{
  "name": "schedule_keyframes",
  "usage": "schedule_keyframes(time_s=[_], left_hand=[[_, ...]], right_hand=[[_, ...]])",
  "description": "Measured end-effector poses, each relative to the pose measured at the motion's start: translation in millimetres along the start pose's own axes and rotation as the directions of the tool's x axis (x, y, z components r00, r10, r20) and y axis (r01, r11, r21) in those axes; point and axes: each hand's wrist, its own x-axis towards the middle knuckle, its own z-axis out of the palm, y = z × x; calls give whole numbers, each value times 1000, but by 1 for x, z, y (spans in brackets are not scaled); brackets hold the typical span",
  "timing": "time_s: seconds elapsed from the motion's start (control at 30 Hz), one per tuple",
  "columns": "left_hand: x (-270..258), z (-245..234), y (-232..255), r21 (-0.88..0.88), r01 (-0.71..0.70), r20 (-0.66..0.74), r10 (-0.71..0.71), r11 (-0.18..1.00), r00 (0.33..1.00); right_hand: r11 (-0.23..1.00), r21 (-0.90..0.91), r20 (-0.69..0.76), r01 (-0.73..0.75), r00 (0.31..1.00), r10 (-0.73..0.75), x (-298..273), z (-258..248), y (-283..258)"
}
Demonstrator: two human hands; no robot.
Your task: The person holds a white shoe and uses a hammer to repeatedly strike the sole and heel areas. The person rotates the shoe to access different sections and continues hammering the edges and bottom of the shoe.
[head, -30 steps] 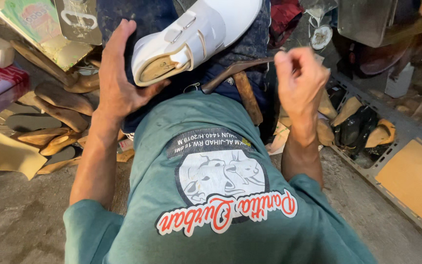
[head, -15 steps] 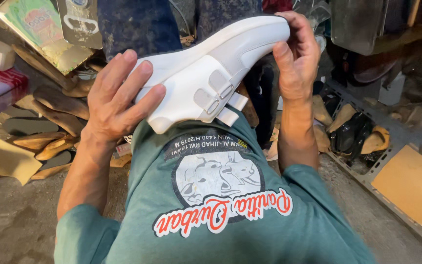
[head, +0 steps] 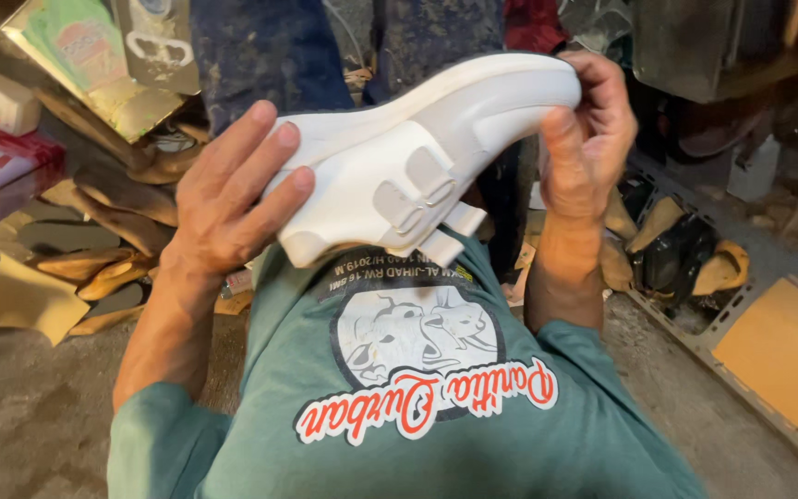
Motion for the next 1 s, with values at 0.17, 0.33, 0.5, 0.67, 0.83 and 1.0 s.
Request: schedule_keyframes(time_s=[0.17, 0.33, 0.5, 0.67, 0.83, 1.0], left_hand=[[-19, 13, -2, -264, -118, -124, 88, 957, 988], [-21, 14, -3, -245, -146, -156, 110, 958, 982], [-19, 12, 1, -456, -20, -94, -26, 890, 995], [-5, 4, 4, -359, -72, -108, 35, 930, 994], [2, 8, 16, -361, -14, -215, -69, 933, 974], [24, 56, 35, -910, 64, -301, -760, 409, 576]], right_hand=[[917, 398, 42, -14, 999, -3, 0, -7, 30], [899, 427, 34, -98, 995, 92, -6, -16, 46], [824, 527, 56, -211, 975, 214, -14, -26, 69], [832, 462, 7, -305, 940, 341, -18, -39, 95], [709, 554, 61, -436, 871, 488, -14, -27, 72], [666, 538, 468, -517, 840, 274, -40, 9, 48]])
